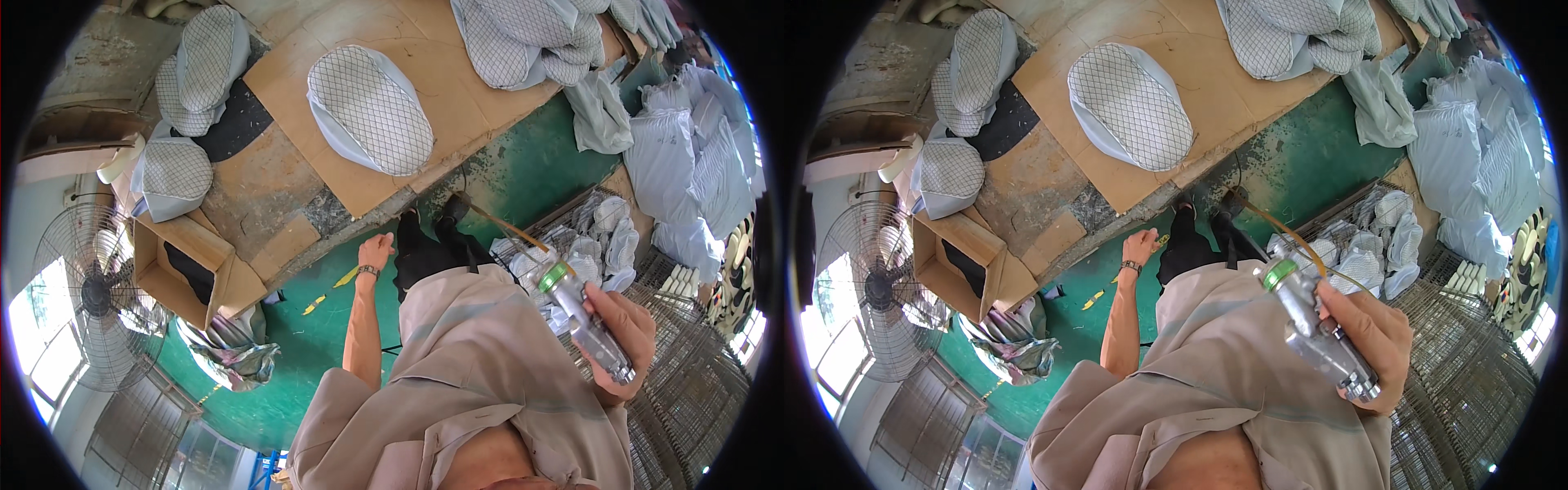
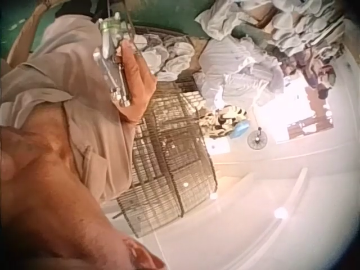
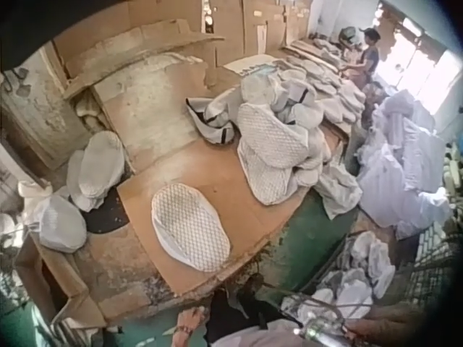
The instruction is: Applying glue to shoe upper components and sorting them onto drying racks.
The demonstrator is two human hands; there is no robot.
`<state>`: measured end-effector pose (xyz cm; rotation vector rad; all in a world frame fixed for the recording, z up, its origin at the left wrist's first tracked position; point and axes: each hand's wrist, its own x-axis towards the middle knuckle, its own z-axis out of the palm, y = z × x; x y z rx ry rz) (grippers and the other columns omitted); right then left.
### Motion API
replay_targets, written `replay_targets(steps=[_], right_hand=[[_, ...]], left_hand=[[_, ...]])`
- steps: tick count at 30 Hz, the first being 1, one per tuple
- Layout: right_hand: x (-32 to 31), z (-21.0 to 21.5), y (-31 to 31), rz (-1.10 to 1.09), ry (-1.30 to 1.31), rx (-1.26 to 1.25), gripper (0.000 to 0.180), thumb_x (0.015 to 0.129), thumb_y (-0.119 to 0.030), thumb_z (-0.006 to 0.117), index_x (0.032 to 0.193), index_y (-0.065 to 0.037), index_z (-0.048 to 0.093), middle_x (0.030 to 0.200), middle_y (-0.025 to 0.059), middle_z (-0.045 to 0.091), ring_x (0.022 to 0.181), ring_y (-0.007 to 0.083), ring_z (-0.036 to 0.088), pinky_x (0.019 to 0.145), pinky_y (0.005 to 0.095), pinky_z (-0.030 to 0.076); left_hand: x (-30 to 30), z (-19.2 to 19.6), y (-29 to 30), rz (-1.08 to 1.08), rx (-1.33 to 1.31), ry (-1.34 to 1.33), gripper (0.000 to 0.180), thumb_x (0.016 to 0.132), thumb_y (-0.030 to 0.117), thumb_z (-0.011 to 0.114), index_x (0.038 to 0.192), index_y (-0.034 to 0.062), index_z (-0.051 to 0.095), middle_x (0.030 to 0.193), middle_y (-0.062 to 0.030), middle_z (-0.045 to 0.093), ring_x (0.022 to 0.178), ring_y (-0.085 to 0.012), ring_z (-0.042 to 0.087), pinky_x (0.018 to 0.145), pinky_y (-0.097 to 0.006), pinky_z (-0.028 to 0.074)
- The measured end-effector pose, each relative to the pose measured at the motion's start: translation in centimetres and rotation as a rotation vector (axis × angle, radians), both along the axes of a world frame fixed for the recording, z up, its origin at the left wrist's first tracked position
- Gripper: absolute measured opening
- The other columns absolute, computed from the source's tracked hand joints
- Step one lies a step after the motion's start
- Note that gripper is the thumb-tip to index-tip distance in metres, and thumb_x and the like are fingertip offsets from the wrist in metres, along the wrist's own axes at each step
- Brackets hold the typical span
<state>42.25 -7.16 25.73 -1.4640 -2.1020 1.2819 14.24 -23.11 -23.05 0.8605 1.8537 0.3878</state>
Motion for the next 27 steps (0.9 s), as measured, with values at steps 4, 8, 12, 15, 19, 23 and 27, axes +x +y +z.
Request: replay_targets(steps=[4,8,12,15,19,23,27], right_hand=[[0.1,-0.5,-0.1,-0.028,-0.163,0.24,0.056,0.066,-0.017,0.079,0.117,0.006,0.07,0.086,0.014,0.069,0.074,0.0235,0.065,0.068,0.0314,0.047],[1.3,-0.6,-0.1,0.01,-0.013,0.207,0.059,0.063,-0.02,0.079,0.115,0.007,0.07,0.08,0.0117,0.067,0.067,0.0224,0.063,0.062,0.0299,0.045],[3.0,-1.2,-0.1,0.083,0.013,0.196,0.057,0.065,-0.018,0.078,0.116,0.006,0.069,0.077,0.0119,0.065,0.067,0.0217,0.061,0.062,0.0297,0.044],[3.8,-1.2,0.0,0.044,-0.007,0.18,0.057,0.065,-0.015,0.078,0.117,0.006,0.069,0.08,0.0131,0.066,0.067,0.0212,0.062,0.062,0.0293,0.044],[4.4,-1.2,-0.2,0.038,-0.004,0.162,0.056,0.065,-0.016,0.077,0.116,0.006,0.069,0.078,0.0134,0.065,0.068,0.0214,0.064,0.062,0.0292,0.045],[6.7,-1.7,0.2,0.171,0.054,0.121,0.056,0.067,-0.016,0.077,0.118,0.006,0.069,0.078,0.0127,0.064,0.068,0.0216,0.063,0.063,0.0294,0.045],[7.4,-1.6,-0.1,0.055,-0.033,0.185,0.054,0.07,-0.02,0.076,0.117,0.006,0.069,0.079,0.0128,0.066,0.069,0.0222,0.065,0.063,0.0296,0.046]], left_hand=[[0.4,-5.1,-5.5,0.224,-0.2,-0.09,0.042,0.096,0.044,0.059,0.095,0.0042,0.073,0.077,-0.0075,0.075,0.078,-0.0205,0.073,0.07,-0.035,0.057],[1.7,-7.3,-9.4,0.535,-0.393,-0.258,0.041,0.097,0.043,0.058,0.104,0.0052,0.071,0.082,-0.0095,0.076,0.079,-0.0191,0.074,0.066,-0.035,0.058],[3.0,-7.9,-11.2,0.661,-0.45,-0.341,0.041,0.097,0.042,0.058,0.111,0.0048,0.068,0.088,-0.0115,0.075,0.078,-0.0216,0.074,0.066,-0.039,0.059],[3.3,-8.1,-11.4,0.7,-0.437,-0.352,0.042,0.096,0.042,0.06,0.113,0.0036,0.067,0.09,-0.0111,0.075,0.079,-0.022,0.073,0.066,-0.04,0.059],[3.6,-7.9,-10.0,0.733,-0.384,-0.356,0.041,0.096,0.041,0.061,0.112,0.0027,0.067,0.09,-0.0103,0.075,0.079,-0.0211,0.072,0.065,-0.038,0.058],[4.3,-7.0,-7.5,0.714,-0.299,-0.357,0.04,0.096,0.04,0.061,0.109,0.0026,0.067,0.09,-0.0097,0.075,0.078,-0.0203,0.072,0.063,-0.036,0.056],[4.7,-6.8,-6.9,0.716,-0.266,-0.347,0.04,0.096,0.04,0.062,0.109,0.0026,0.067,0.09,-0.0091,0.074,0.078,-0.02,0.072,0.063,-0.036,0.056]])
